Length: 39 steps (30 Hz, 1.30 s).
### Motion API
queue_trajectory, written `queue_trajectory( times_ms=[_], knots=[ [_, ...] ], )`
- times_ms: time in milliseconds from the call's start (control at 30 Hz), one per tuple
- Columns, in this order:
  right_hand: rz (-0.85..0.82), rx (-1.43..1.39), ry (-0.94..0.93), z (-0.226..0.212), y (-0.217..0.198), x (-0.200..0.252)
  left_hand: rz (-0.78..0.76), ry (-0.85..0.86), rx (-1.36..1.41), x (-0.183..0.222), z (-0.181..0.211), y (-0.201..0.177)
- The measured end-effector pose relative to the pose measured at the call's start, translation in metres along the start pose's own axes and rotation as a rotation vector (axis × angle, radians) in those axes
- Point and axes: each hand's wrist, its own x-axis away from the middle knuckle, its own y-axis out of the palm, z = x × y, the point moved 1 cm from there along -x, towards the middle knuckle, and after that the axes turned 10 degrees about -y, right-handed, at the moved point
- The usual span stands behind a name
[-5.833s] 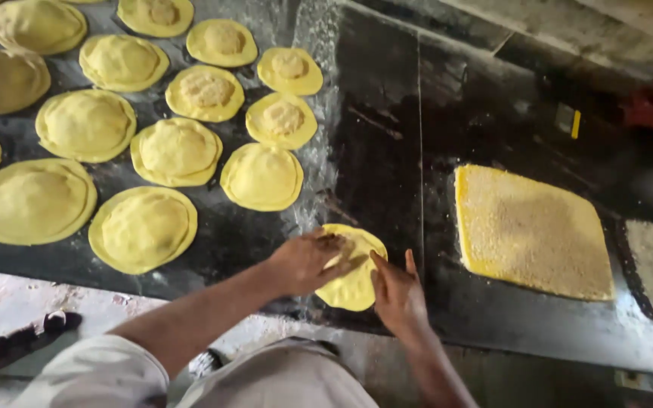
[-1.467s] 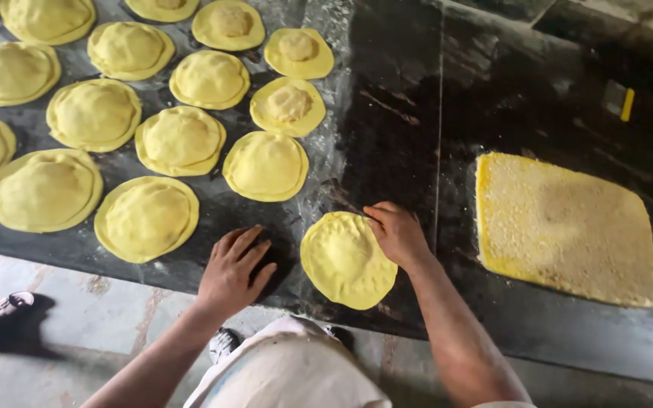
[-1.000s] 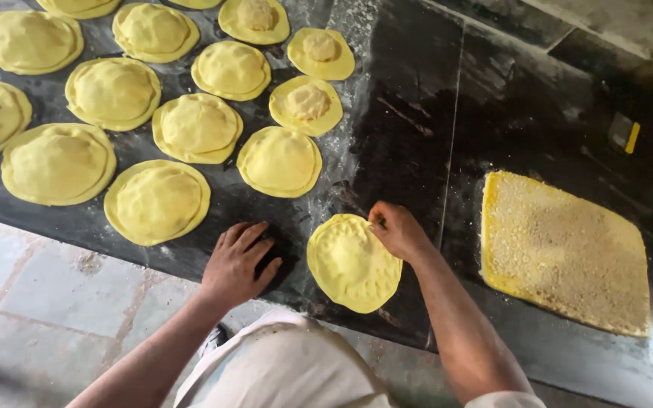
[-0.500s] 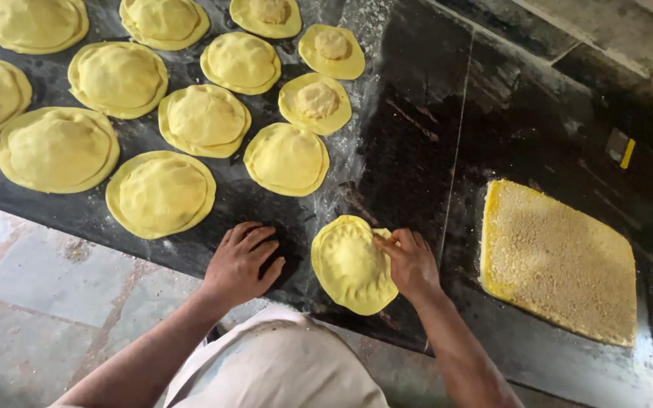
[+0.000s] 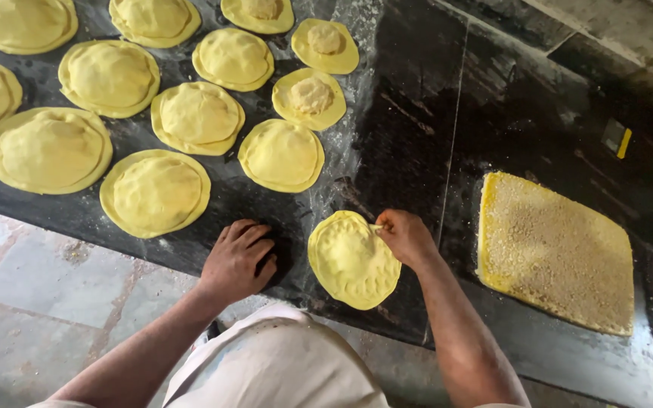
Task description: The recorder and coworkers prepare filled dough discs by adding filling and crimping the edges for baking.
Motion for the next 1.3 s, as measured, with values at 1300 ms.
queue_trajectory(
  times_ms=[1300],
  knots=[
    [0.287,0.108,0.178,-0.018,0.022,0.062,-0.003,0.017,0.018,0.001,-0.003,0.001]
  ],
)
